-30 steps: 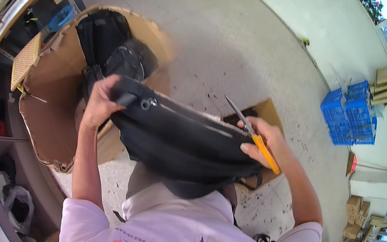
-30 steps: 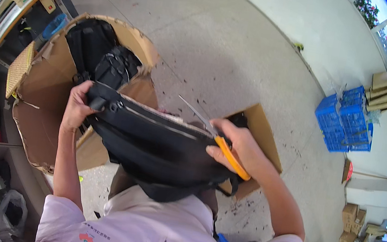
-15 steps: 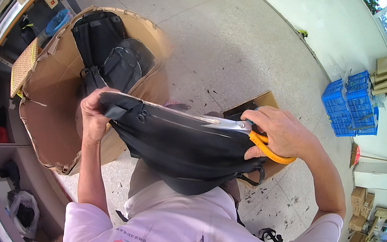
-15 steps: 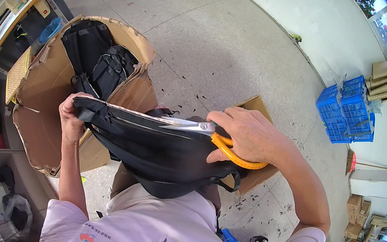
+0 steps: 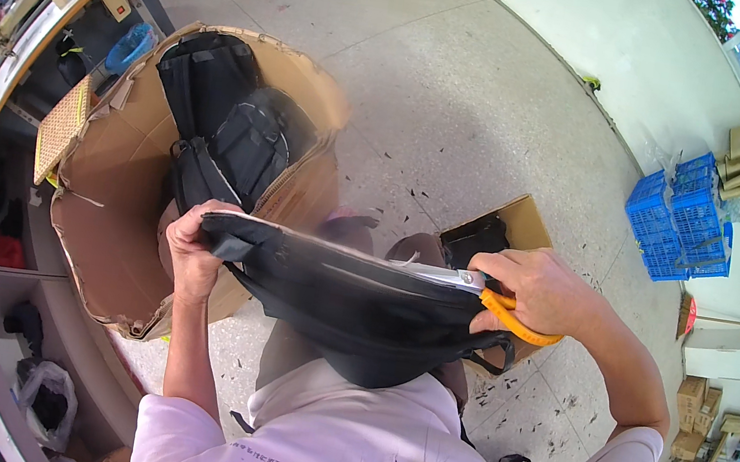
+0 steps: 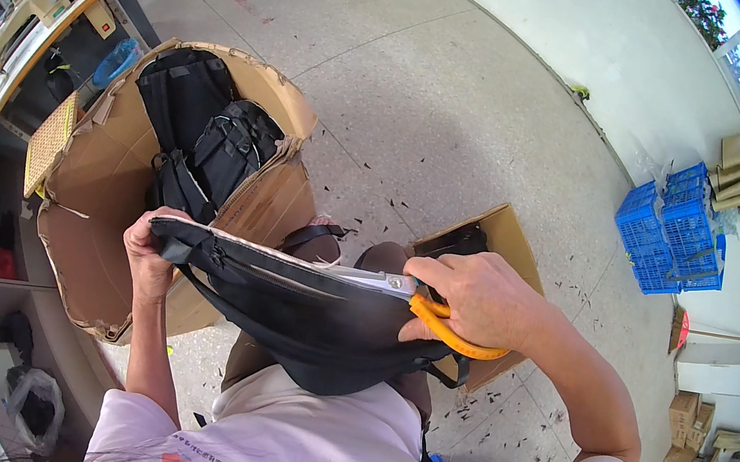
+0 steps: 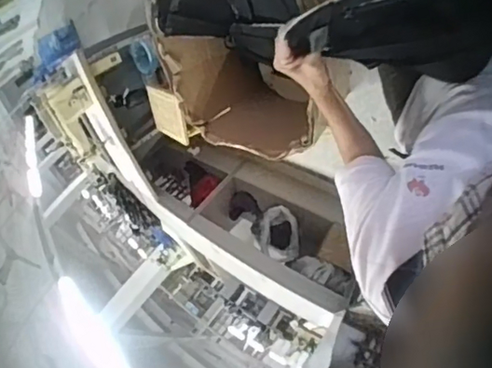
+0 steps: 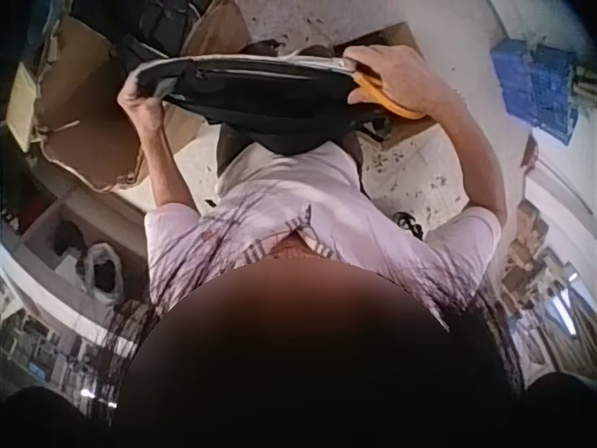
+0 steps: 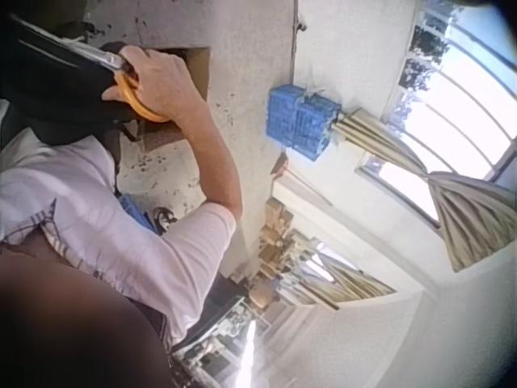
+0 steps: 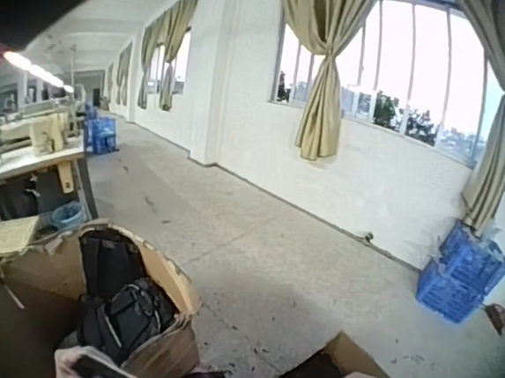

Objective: Using scissors to trim excess material or threads from a series of backpacks in a factory setting.

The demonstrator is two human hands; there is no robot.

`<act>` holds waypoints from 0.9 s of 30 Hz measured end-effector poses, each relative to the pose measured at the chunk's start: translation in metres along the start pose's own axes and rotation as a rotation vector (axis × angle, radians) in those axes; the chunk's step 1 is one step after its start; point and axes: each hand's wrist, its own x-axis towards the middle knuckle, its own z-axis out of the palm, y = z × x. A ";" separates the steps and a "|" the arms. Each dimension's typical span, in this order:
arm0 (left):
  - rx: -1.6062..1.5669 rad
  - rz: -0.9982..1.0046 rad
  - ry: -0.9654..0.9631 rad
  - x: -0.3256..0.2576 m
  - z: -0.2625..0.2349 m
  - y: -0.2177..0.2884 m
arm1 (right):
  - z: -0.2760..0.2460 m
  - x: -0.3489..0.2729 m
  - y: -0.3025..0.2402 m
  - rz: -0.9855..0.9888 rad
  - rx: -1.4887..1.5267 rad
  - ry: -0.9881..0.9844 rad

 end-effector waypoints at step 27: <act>0.071 0.088 0.061 -0.018 0.006 0.013 | -0.004 0.020 -0.027 -0.087 -0.058 -0.019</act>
